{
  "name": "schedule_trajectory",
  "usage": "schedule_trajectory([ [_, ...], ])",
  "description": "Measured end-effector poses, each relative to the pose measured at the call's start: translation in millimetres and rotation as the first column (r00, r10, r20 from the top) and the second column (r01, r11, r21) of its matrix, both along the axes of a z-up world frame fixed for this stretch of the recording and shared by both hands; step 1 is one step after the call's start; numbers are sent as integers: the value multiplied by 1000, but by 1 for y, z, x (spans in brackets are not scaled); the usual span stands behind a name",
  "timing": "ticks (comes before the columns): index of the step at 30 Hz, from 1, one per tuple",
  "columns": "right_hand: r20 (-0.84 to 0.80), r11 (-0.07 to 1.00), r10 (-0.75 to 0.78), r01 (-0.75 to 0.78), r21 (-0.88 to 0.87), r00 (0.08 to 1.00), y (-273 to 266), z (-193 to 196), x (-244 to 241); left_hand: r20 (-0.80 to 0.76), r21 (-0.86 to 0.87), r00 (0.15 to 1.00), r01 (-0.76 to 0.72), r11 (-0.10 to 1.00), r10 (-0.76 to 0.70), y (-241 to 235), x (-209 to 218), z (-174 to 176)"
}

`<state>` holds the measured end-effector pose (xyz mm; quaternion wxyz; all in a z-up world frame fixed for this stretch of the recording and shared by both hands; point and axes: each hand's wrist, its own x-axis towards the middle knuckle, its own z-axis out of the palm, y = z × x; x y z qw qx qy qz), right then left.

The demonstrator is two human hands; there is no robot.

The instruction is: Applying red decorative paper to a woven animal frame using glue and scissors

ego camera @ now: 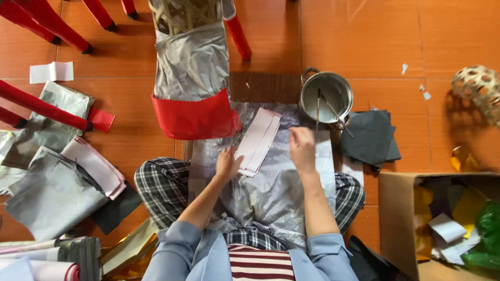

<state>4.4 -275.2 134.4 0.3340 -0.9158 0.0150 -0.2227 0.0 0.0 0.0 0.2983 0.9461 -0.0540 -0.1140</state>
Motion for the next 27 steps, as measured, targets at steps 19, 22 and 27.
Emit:
schedule_trajectory([
  [19, -507, 857, -239, 426, 291, 828, -10, 9, -23, -470, -38, 852, -280, 959, 230, -18, 0, -32],
  [22, -504, 574, -19, 422, 702, 864, -17, -19, -24, -452, -35, 848, -326, 945, 276, -14, -2, -9],
  [27, -517, 238, 85, 487, 841, 852, -43, -70, -17, -389, -63, 854, -399, 915, 346, -12, -6, -4],
])
